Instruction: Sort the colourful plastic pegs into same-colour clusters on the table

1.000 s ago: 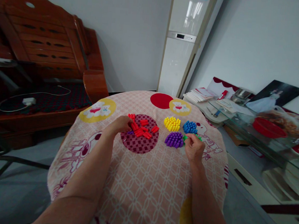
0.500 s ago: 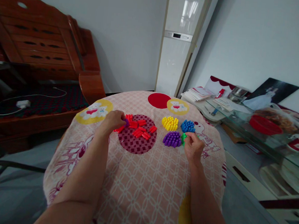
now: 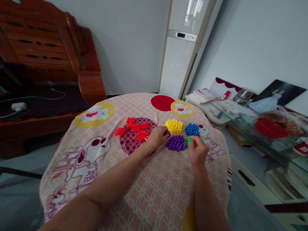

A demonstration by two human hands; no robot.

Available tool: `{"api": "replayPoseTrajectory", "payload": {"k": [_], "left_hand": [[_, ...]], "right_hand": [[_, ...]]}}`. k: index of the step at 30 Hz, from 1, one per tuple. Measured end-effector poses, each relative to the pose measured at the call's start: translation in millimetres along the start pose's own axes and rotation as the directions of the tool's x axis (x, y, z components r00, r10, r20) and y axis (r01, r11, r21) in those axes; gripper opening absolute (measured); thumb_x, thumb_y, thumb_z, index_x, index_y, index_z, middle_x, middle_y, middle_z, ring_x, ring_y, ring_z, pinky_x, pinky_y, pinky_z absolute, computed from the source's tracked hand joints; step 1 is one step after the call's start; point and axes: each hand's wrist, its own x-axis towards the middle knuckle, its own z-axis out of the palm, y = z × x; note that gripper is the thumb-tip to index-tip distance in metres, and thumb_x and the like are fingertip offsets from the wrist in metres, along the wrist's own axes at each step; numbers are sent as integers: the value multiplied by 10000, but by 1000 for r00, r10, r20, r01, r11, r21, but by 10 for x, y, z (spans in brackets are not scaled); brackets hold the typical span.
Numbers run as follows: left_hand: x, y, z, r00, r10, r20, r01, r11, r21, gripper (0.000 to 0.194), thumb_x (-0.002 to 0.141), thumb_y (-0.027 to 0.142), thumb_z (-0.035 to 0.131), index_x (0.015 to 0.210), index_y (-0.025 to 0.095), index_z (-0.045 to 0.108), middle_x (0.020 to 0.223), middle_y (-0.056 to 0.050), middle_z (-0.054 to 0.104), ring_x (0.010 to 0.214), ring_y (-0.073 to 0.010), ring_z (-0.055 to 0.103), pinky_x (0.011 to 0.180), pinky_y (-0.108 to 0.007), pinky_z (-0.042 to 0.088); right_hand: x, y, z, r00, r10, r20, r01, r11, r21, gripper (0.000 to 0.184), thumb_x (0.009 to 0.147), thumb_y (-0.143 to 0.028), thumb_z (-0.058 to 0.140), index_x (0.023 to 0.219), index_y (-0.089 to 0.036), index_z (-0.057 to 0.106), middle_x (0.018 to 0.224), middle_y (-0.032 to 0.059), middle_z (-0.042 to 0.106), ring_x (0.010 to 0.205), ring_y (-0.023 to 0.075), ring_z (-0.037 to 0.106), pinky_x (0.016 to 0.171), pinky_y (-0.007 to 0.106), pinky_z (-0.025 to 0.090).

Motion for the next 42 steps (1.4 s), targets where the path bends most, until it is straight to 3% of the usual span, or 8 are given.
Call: {"api": "replayPoseTrajectory", "payload": {"k": [10,19,21,23,26,28,35,42], "left_hand": [[-16,-19,72,994,64,88,-57,995,-77,248,873,147,482,949,135,718,908,-83,740,830,-165,673,798,-245,490],[-155,-285,2,998,-54,-20,52,997,-60,266,850,144,490,1016,140,698,962,-93,740,859,-185,678,827,-276,508],[-186,-316,9,1000,-28,-12,27,998,-60,248,841,143,506,1002,150,695,972,-90,736,872,-186,674,831,-278,510],[-205,-320,28,1000,27,-3,-27,999,-47,223,842,145,515,978,152,692,978,-96,729,891,-192,666,837,-283,506],[-216,-298,64,995,95,6,-95,995,-7,196,853,146,504,914,146,691,944,-108,712,897,-199,650,846,-298,497],[-225,-279,81,993,118,18,-118,993,18,194,856,139,494,880,144,686,927,-108,693,894,-196,636,844,-304,493],[-379,-191,76,986,162,30,-162,987,14,209,843,96,470,874,136,673,923,-100,661,879,-184,620,828,-301,501],[-492,-256,-99,981,64,-183,-60,998,26,238,838,97,479,971,156,666,1055,-115,670,1043,-210,602,955,-339,484]], "right_hand": [[1,-19,-18,1000,-4,5,4,1000,-15,261,760,-216,454,801,-170,708,586,19,648,518,140,572,554,240,438],[7,-125,-103,991,70,-118,-64,996,60,264,792,-252,462,829,-159,706,616,37,662,540,156,585,567,256,449],[-67,-159,-149,997,63,-41,-60,995,79,257,796,-248,470,836,-166,710,619,29,658,544,152,579,568,250,446],[-192,-173,-187,992,29,121,-39,996,81,250,785,-224,468,814,-179,713,625,22,663,545,146,576,558,239,432],[-430,-157,-212,923,-27,383,13,999,40,248,759,-184,459,756,-190,707,660,23,688,588,148,600,570,232,417],[-574,-137,-209,895,-7,446,19,1000,-22,252,771,-182,453,734,-193,702,673,26,694,618,151,609,591,232,410],[-732,-116,-189,913,62,403,-22,994,-104,253,799,-240,466,758,-208,714,667,29,689,591,154,592,572,238,381],[-713,-12,-183,923,68,379,-82,996,21,263,762,-273,472,768,-193,723,663,35,692,603,173,611,584,254,421]]}}
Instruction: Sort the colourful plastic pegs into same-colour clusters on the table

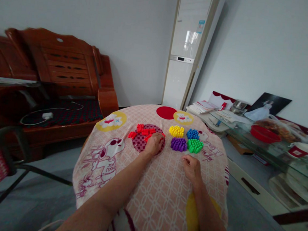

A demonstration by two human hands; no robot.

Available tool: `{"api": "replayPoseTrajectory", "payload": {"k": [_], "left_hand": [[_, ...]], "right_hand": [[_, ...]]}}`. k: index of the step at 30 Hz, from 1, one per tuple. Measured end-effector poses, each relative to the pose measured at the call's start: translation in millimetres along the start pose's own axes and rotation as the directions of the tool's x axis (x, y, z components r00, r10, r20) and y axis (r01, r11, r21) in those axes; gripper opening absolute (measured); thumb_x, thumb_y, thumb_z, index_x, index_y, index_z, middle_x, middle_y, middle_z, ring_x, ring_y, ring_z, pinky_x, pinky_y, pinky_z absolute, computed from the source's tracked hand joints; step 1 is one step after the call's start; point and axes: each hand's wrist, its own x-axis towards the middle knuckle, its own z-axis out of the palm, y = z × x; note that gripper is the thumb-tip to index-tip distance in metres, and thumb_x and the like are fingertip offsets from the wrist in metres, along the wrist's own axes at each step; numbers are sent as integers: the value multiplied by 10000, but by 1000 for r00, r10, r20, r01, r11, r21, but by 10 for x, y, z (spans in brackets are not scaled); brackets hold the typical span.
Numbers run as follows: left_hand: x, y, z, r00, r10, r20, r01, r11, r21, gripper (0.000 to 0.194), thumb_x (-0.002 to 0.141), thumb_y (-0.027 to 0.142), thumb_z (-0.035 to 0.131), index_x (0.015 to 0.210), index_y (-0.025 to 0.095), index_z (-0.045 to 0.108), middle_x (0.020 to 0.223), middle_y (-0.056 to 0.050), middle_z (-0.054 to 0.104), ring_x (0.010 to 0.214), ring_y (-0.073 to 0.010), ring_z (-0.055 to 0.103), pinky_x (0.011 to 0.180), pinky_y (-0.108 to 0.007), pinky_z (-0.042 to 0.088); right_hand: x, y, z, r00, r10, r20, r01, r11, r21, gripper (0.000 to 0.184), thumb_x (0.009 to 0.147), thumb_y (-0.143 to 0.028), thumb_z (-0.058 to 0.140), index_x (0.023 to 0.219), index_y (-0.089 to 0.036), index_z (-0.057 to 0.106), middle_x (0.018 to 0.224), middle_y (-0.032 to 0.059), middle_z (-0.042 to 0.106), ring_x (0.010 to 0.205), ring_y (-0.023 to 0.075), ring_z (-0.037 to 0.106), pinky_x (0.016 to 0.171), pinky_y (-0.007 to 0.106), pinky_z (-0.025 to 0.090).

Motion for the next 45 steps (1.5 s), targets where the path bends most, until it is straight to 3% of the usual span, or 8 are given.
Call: {"api": "replayPoseTrajectory", "payload": {"k": [6,14,18,21,25,31,40,45], "left_hand": [[47,-391,-271,955,-216,-203,244,962,124,382,876,196,471,1235,142,589,1332,-152,560,1286,-262,470,1095,-400,379],[67,-596,-295,939,-333,-79,341,883,322,389,867,190,427,1197,123,622,1195,-163,641,1179,-285,550,1060,-398,382],[57,-458,-381,935,-324,-146,350,912,214,373,874,189,413,1171,119,627,1194,-166,639,1125,-272,578,1011,-390,427],[53,-240,-382,957,-224,-183,232,972,24,334,886,214,438,1155,131,616,1189,-143,646,1101,-232,592,985,-351,455],[-6,161,-181,997,-58,44,68,958,-280,280,799,180,571,1073,156,623,990,-71,706,889,-172,651,829,-283,515],[-163,566,97,926,191,325,-37,904,-427,193,766,134,572,915,162,691,870,-23,714,765,-131,638,711,-222,498],[-245,716,122,962,191,194,-78,877,-474,264,777,130,577,1028,155,656,938,-49,704,816,-139,649,724,-229,531],[-222,631,140,969,229,96,-151,849,-506,281,825,160,557,1091,153,645,995,-73,701,860,-145,656,750,-245,546]], "right_hand": [[-6,16,-13,1000,22,0,-22,996,88,271,762,-279,477,788,-183,729,573,12,636,533,155,558,515,235,391],[-6,-33,-29,998,55,15,-56,993,103,261,769,-292,484,787,-179,719,559,-4,599,533,139,529,512,222,376],[-21,-22,-15,998,59,24,-62,989,135,256,780,-279,475,793,-186,713,573,-7,604,540,136,536,510,217,375],[-26,-27,-6,998,64,26,-67,987,145,259,786,-270,464,797,-189,710,585,-6,615,548,136,551,518,216,386],[-22,-62,-26,998,65,5,-65,986,156,258,789,-279,473,808,-179,710,598,4,627,556,141,559,525,223,396],[-35,-124,-88,1000,30,-10,-27,978,206,301,829,-372,551,948,-150,717,699,20,664,600,138,569,565,226,419],[-50,-170,-113,999,14,31,-19,985,170,255,821,-340,583,916,-161,738,686,22,678,583,131,568,574,225,406],[-67,-142,-91,998,61,17,-61,998,-30,231,796,-387,605,748,-181,698,618,9,646,556,129,549,560,230,361]]}}
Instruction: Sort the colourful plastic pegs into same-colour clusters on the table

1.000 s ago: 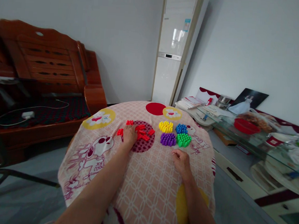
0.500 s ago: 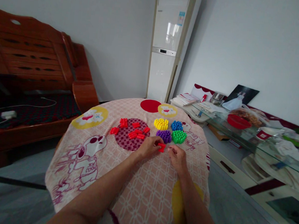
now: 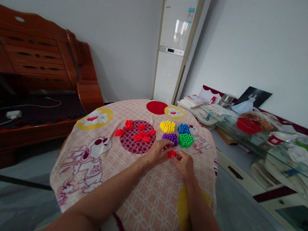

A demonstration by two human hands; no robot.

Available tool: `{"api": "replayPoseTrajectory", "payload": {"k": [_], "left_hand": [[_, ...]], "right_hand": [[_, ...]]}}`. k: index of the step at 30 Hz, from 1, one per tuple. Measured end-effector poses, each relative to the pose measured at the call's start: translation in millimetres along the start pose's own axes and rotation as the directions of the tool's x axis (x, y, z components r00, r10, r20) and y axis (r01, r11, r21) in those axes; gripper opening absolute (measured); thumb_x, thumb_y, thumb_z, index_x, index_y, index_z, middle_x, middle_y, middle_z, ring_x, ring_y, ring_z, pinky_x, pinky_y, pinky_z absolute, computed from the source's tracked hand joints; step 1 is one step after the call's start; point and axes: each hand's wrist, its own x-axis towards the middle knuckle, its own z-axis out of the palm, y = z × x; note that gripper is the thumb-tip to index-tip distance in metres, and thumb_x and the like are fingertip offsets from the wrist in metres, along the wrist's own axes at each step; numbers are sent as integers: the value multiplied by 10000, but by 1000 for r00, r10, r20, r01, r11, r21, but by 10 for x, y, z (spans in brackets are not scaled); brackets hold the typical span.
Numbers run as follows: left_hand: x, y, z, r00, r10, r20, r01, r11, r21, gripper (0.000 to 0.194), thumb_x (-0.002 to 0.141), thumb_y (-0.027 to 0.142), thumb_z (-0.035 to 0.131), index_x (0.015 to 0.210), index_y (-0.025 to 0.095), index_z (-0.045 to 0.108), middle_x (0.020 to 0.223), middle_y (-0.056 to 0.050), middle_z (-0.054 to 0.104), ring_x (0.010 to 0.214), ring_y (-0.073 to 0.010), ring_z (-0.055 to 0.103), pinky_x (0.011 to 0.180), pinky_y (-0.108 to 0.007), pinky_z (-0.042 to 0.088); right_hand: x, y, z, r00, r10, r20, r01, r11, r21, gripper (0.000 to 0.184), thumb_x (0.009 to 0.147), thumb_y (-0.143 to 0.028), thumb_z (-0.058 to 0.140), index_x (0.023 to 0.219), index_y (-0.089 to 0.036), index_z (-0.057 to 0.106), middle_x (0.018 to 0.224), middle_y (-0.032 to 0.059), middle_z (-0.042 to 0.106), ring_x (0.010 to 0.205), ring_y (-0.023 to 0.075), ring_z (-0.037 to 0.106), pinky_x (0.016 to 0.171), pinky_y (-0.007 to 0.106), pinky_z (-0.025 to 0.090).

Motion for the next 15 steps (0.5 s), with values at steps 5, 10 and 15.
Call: {"api": "replayPoseTrajectory", "payload": {"k": [5,10,15], "left_hand": [[35,-231,-300,969,-69,-236,118,973,199,246,806,118,524,998,140,676,919,-71,715,776,-144,649,759,-268,535],[19,-507,-716,858,-212,-468,368,888,274,260,800,142,517,996,137,688,974,-87,726,851,-183,669,817,-295,532],[-65,-769,-1032,719,-323,-616,614,711,344,329,792,144,510,1073,139,683,1101,-111,705,1016,-228,650,931,-335,500]], "right_hand": [[11,4,-27,996,69,-51,-70,997,-21,288,782,-428,584,729,-172,704,587,5,618,549,129,533,552,233,336],[34,24,-65,975,165,-151,-180,979,-96,285,775,-415,569,781,-178,727,608,20,640,566,143,532,548,246,309],[33,8,-51,978,195,-80,-209,944,-256,229,784,-394,584,728,-204,702,687,37,688,596,144,554,557,250,292]]}}
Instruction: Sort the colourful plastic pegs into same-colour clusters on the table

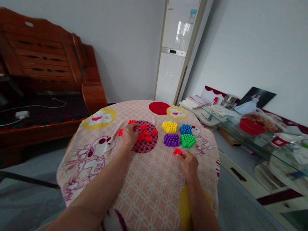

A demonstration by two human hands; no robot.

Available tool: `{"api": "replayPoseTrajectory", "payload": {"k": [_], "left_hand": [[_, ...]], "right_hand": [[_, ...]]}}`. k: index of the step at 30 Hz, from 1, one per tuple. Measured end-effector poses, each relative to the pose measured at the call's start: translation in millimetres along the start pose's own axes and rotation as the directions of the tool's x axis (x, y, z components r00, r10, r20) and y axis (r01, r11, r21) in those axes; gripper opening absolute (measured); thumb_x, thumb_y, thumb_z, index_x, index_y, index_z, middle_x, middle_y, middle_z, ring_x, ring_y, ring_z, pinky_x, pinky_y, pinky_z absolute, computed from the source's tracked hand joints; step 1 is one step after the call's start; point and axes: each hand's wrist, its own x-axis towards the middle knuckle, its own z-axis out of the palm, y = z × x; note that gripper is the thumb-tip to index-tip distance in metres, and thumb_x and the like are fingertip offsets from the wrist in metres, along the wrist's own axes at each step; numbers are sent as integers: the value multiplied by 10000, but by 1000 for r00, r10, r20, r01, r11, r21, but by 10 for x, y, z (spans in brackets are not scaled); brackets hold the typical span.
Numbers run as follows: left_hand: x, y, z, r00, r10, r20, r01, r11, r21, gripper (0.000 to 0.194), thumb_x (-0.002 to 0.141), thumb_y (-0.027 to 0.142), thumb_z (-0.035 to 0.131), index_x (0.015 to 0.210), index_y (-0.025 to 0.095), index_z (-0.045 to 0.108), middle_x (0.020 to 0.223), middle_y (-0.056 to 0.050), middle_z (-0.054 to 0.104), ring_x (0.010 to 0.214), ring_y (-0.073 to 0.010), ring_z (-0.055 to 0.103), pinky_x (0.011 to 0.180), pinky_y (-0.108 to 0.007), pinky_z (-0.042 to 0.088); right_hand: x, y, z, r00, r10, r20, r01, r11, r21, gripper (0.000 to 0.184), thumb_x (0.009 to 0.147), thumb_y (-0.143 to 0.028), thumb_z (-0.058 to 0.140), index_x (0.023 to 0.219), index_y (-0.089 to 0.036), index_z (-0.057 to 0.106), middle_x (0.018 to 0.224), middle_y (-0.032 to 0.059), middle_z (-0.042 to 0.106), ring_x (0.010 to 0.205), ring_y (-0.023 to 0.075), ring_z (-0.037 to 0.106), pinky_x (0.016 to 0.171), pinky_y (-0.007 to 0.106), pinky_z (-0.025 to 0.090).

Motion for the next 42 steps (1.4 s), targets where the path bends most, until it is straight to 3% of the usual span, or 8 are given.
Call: {"api": "replayPoseTrajectory", "payload": {"k": [3,7,14,21,26,31,38,42], "left_hand": [[83,-142,-7,1000,-5,26,1,990,144,403,801,151,510,1179,133,648,1222,-133,655,1157,-240,590,1018,-347,451],[158,-191,54,980,62,187,-114,952,284,427,824,174,504,1230,150,633,1317,-134,598,1259,-244,520,1074,-343,400],[204,-132,127,964,28,264,-146,886,440,427,848,119,431,1208,159,657,1236,-153,644,1224,-263,546,1054,-391,401],[153,-180,60,974,86,209,-145,948,283,371,814,98,451,1079,167,700,1173,-129,674,1172,-244,577,1056,-377,403],[160,-211,56,994,-22,106,4,985,172,457,785,118,501,1226,179,607,1232,-120,646,1183,-244,574,1025,-369,437],[212,-193,114,974,24,227,-68,979,190,481,778,143,544,1258,133,575,1297,-150,614,1220,-259,556,1034,-340,415],[213,-148,112,967,5,254,-40,990,132,209,847,279,544,966,167,674,990,-98,723,898,-211,665,817,-290,496],[191,-100,22,956,16,292,-55,991,124,283,797,262,603,1058,167,657,1023,-95,719,904,-201,662,780,-266,494]], "right_hand": [[-3,-16,-4,1000,-9,13,10,1000,-17,216,790,-386,586,728,-209,695,704,32,696,615,145,567,564,243,299],[0,-37,-20,1000,5,10,-5,999,-32,197,788,-372,595,732,-211,693,713,30,704,616,145,568,563,245,292],[2,-49,-39,999,28,28,-28,999,-17,204,782,-387,600,732,-214,697,724,24,710,622,142,570,571,244,302],[1,-19,-14,1000,2,-14,-1,1000,11,206,771,-388,595,701,-218,688,681,23,695,597,144,559,555,245,305],[5,14,15,999,-27,-28,27,999,25,212,774,-386,583,691,-217,681,675,17,694,594,142,566,555,238,319],[12,25,21,1000,-18,-5,18,1000,24,222,773,-402,591,728,-210,693,685,22,696,615,149,586,558,237,318],[20,13,11,1000,-7,-8,7,999,34,209,760,-389,606,726,-205,697,688,26,701,629,156,599,571,239,333],[16,5,-1,1000,1,-11,-1,999,43,216,760,-400,603,713,-211,694,673,18,696,612,154,593,560,240,327]]}}
